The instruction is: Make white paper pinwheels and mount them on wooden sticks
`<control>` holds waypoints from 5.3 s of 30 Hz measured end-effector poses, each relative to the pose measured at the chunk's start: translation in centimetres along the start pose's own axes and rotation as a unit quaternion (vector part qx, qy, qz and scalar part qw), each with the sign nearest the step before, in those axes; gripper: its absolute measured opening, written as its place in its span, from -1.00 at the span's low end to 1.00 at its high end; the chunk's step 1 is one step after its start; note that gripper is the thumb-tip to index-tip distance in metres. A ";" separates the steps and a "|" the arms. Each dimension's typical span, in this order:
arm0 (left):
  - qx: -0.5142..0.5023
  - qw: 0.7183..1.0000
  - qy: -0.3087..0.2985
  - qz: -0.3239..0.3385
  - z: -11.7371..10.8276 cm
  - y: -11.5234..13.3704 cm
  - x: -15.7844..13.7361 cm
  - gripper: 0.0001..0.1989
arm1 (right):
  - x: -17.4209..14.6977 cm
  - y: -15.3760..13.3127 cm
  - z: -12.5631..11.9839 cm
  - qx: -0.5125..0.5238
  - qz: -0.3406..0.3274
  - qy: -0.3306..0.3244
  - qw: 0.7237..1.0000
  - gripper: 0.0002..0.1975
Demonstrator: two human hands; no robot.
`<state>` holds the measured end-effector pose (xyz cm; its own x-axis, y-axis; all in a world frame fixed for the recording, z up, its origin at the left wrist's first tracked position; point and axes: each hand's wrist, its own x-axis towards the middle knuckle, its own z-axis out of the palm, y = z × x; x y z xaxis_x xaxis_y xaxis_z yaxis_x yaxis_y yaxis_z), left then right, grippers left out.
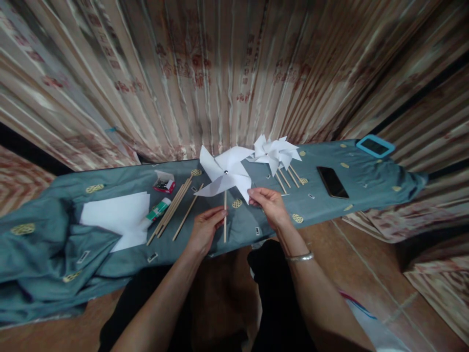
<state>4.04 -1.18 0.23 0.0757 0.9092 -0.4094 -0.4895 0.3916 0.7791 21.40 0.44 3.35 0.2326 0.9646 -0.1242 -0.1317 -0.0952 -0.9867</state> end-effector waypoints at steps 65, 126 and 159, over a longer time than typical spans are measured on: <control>0.013 1.000 0.004 0.018 0.2 0.2 -0.3 -0.61 | -1.1 0.6 0.6 0.000 -0.006 0.010 1.000 -0.72; 0.235 0.946 0.029 0.221 -5.2 3.4 -1.9 -0.54 | 5.5 -1.9 -3.1 -0.548 -0.026 0.075 0.833 -0.83; 0.620 0.715 0.167 0.278 -22.3 9.8 -3.9 -0.68 | -1.4 4.2 20.9 -0.572 -0.400 -0.299 0.650 -0.53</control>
<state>-20.49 -4.03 -1.11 -0.1439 0.9696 0.1978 0.7977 -0.0046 0.6030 0.38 3.86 1.53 -0.6763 0.7082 0.2025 0.6840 0.7058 -0.1841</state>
